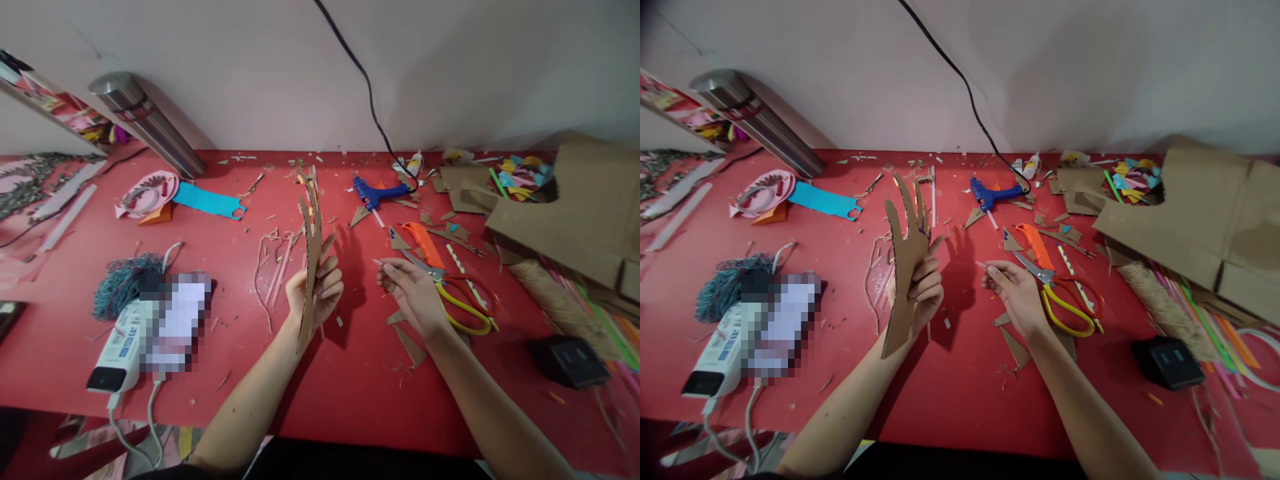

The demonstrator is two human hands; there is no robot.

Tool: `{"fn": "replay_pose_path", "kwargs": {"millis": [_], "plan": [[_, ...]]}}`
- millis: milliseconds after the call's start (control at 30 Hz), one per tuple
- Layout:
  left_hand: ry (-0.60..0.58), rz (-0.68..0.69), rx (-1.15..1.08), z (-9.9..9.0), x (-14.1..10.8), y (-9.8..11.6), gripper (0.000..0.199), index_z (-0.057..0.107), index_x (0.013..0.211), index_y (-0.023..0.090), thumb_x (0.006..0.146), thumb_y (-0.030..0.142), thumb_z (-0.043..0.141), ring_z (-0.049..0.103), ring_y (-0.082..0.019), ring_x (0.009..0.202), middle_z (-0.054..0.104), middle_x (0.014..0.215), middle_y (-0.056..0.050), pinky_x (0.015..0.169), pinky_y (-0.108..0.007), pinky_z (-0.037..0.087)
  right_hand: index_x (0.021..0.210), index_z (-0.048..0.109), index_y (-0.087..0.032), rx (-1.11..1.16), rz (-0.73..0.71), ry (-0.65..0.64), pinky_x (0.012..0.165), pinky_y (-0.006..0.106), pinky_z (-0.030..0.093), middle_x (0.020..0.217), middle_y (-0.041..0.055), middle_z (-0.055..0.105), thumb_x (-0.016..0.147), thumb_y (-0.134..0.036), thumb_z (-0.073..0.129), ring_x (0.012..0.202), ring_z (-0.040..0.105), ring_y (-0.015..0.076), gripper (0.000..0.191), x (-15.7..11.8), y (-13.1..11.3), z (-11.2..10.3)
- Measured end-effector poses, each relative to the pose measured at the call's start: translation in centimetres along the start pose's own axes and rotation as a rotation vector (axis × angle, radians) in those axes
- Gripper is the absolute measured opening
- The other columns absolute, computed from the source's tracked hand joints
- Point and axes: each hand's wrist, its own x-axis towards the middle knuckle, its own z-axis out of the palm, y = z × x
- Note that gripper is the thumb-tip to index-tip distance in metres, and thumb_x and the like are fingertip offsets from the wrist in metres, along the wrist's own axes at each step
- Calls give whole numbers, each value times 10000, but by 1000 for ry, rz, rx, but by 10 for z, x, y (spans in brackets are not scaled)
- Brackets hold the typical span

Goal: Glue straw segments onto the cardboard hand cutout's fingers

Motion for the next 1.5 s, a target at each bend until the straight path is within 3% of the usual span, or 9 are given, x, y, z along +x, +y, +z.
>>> {"fn": "replay_pose_path", "kwargs": {"millis": [133, 267, 367, 467, 633, 867, 1133, 1333, 1500], "plan": [[-7, -20, 27, -2, 1, 2, 528, 480, 1470, 221, 950, 132, 451, 295, -37, 412, 385, 642, 61, 398, -113, 287, 828, 742, -215, -48, -14, 2, 694, 317, 582, 766, 26, 701, 615, -563, 874, 682, 643, 136, 429, 0, 0, 0], [13, -30, 206, 0, 1, 5, 580, 533, 1414, 220, 843, 228, 638, 261, -35, 406, 356, 614, 80, 394, -135, 281, 826, 710, -205, -159, -43, 11, 601, 284, 545, 689, 21, 676, 665, -571, 840, 630, 631, 136, 420, -1, 0, 0], [36, 17, 469, 4, 3, 2, 654, 581, 1334, 225, 706, 264, 758, 420, -66, 463, 478, 648, 58, 457, -176, 393, 822, 674, -202, -260, -81, 23, 591, 299, 545, 671, 22, 668, 677, -598, 815, 604, 632, 147, 445, -2, 3, -1], [104, 212, 723, 5, 5, -6, 628, 582, 1290, 255, 694, 240, 781, 666, -175, 817, 682, 949, -12, 742, -260, 548, 828, 638, -208, -371, -131, 43, 578, 308, 539, 680, 22, 664, 701, -630, 779, 597, 631, 157, 463, -3, 7, -2], [145, 360, 959, -4, 7, -16, 554, 535, 1299, 249, 796, 254, 767, 593, -244, 1258, 643, 1303, -66, 1077, -358, 455, 829, 619, -218, -602, -233, 96, 570, 319, 482, 666, 22, 636, 798, -622, 693, 588, 588, 164, 412, -2, 11, -8], [110, 382, 1007, -8, 8, -15, 533, 508, 1314, 246, 833, 237, 738, 607, -237, 1233, 639, 1297, -66, 1088, -374, 448, 781, 592, -234, -799, -357, 84, 670, 340, 430, 725, 33, 624, 876, -560, 623, 641, 551, 175, 341, -1, 13, -10], [111, 395, 1031, -9, 10, -14, 491, 540, 1273, 247, 823, 225, 734, 623, -233, 1188, 656, 1249, -56, 1066, -361, 455, 805, 624, -240, -753, -365, 38, 728, 357, 438, 836, 65, 656, 893, -629, 563, 710, 549, 199, 403, -5, 4, -6], [73, 445, 1146, -4, 6, -15, 503, 540, 1277, 237, 813, 212, 733, 557, -249, 1288, 620, 1325, -66, 1146, -374, 377, 825, 573, -240, -520, -197, -16, 515, 272, 393, 621, -12, 541, 904, -708, 512, 537, 495, 138, 479, -8, 1, -3], [-1, 387, 1204, -6, 1, -20, 543, 537, 1287, 229, 793, 176, 756, 623, -277, 1161, 669, 1189, -76, 1077, -386, 438, 761, 490, -240, -382, -87, -42, 405, 231, 293, 513, -61, 420, 844, -759, 561, 437, 416, 101, 530, -10, 1, 3]]}}
